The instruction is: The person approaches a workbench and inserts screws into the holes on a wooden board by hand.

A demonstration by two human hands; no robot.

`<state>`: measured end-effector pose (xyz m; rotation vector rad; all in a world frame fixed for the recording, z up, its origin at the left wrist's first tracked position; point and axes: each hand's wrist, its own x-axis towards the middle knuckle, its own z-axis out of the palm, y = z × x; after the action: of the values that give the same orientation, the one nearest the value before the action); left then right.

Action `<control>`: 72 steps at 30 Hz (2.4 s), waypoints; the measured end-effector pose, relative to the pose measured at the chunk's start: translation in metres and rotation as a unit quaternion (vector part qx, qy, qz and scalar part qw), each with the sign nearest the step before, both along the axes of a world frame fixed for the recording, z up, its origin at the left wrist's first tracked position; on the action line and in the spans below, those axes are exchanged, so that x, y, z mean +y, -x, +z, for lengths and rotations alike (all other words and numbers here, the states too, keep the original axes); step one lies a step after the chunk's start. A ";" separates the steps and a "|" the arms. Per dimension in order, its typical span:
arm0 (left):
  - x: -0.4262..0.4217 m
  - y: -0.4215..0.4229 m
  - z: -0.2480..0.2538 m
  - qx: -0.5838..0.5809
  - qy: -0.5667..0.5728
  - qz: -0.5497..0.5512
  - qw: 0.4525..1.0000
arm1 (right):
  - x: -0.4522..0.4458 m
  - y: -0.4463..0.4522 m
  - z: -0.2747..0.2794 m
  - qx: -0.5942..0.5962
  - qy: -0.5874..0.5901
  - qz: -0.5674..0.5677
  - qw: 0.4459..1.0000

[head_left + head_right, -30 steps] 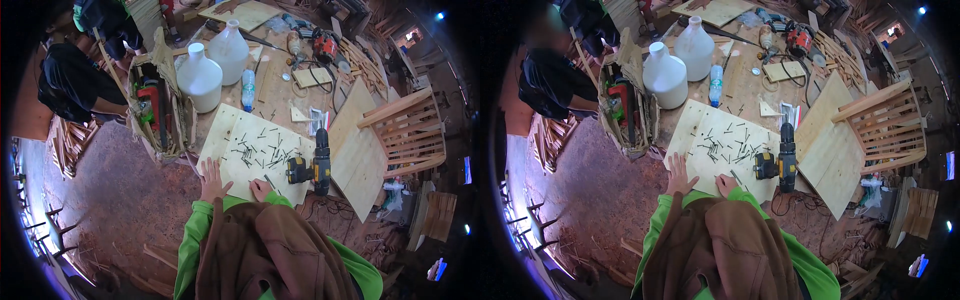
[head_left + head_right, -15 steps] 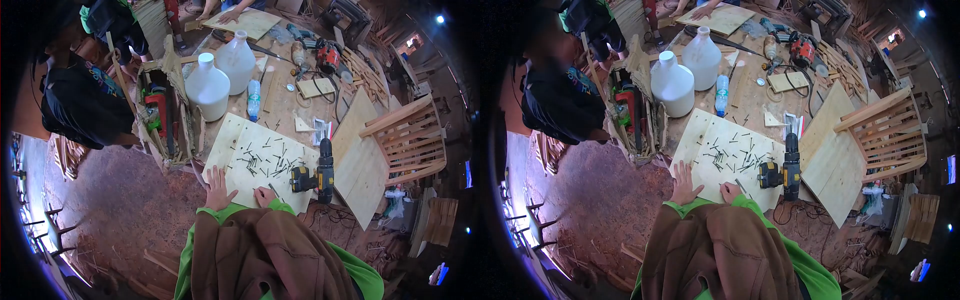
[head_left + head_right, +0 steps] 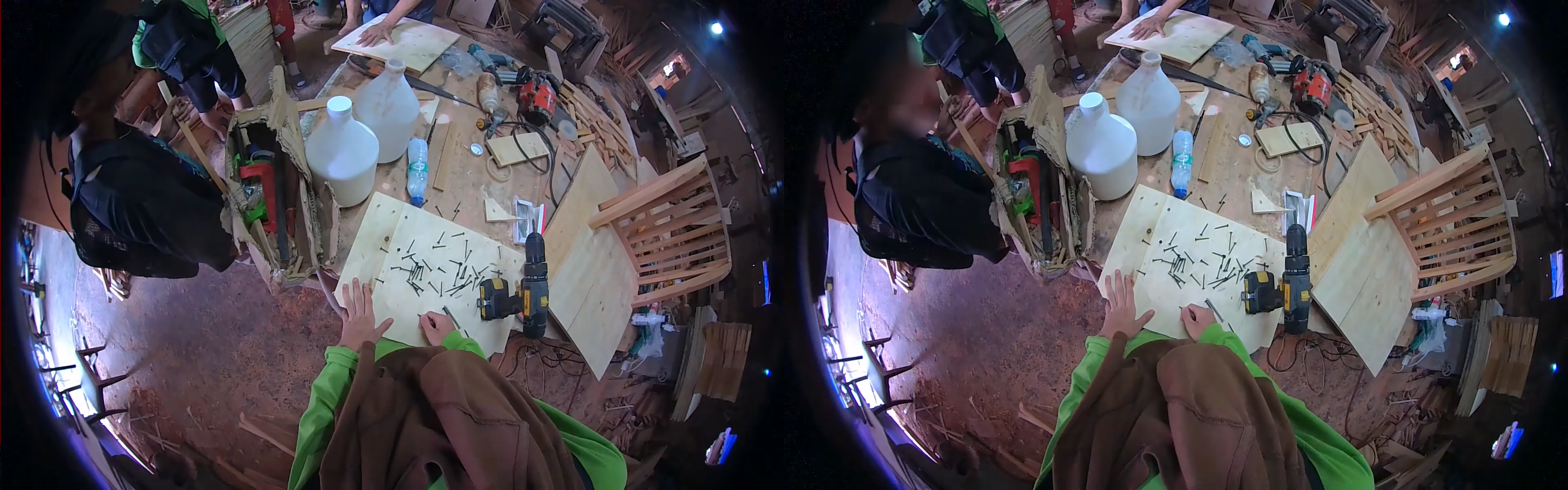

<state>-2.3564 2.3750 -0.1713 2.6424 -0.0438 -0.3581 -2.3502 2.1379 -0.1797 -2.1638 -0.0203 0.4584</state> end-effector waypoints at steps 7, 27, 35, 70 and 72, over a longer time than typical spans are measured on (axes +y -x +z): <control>0.000 0.000 -0.005 -0.003 0.006 0.001 1.000 | -0.001 -0.001 -0.005 0.035 0.013 -0.003 0.999; -0.002 -0.001 0.008 0.024 -0.012 0.014 1.000 | -0.002 -0.001 -0.004 0.033 0.013 0.011 0.999; 0.002 0.002 0.000 -0.035 0.016 -0.003 0.999 | -0.001 -0.002 -0.001 0.026 0.005 0.011 1.000; 0.004 0.002 -0.004 -0.028 0.045 -0.007 0.999 | -0.001 -0.002 -0.006 0.017 -0.005 0.001 1.000; 0.003 0.001 -0.003 -0.021 0.035 -0.003 0.999 | 0.000 -0.001 -0.003 0.017 -0.003 -0.001 1.000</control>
<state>-2.3578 2.3777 -0.1743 2.5802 -0.0766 -0.2974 -2.3487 2.1381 -0.1828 -2.1497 -0.0002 0.4933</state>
